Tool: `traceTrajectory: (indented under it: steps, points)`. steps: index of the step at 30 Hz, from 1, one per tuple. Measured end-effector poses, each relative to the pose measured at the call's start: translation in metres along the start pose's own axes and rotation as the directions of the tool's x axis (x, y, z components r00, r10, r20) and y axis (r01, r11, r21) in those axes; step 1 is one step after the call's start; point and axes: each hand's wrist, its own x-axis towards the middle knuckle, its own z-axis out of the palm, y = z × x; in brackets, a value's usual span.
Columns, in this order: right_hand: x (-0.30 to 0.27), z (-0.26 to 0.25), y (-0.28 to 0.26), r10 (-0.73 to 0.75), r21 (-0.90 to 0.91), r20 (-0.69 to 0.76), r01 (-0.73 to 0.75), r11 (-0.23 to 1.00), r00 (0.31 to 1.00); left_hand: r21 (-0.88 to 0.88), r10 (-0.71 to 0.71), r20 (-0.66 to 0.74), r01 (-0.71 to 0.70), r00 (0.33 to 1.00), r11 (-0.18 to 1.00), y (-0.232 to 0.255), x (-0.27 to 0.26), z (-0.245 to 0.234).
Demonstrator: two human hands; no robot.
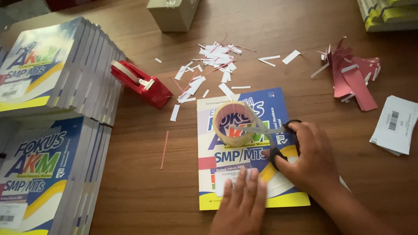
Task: The person cuts a barcode label with scissors and places it on a book cover. They then apply tape over the label to secure it, trimming the excess tape with scissors.
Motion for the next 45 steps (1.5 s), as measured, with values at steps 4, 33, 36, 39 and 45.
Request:
traceTrajectory:
  steps: [4, 33, 36, 39, 45]
  points:
    - [0.001, -0.003, 0.002, 0.061, 0.125, 0.010, -0.061, 0.990, 0.998, -0.094, 0.124, -0.086, -0.132, 0.989, 0.987, 0.006, -0.015, 0.001]
    - [0.017, -0.018, -0.001, 0.067, -0.339, 0.034, -0.052, 0.939, 0.997, -0.305, -0.060, -0.062, 0.038, 0.996, 0.952, -0.092, -0.031, -0.088]
    - [0.017, -0.025, -0.021, -0.134, -0.261, -0.040, 0.119, 0.958, 0.990, -0.279, -0.066, -0.058, 0.048, 0.996, 0.959, -0.090, -0.030, -0.084]
    - [0.023, -0.022, -0.045, -0.380, -0.145, -0.105, 0.364, 0.920, 0.919, -0.242, -0.082, -0.076, 0.061, 0.994, 0.968, -0.090, -0.026, -0.080]
    - [0.040, 0.023, -0.059, -0.564, -0.142, 0.094, 0.572, 0.808, 0.821, -0.023, -0.143, -0.022, 0.143, 0.989, 0.989, -0.093, -0.028, -0.065]
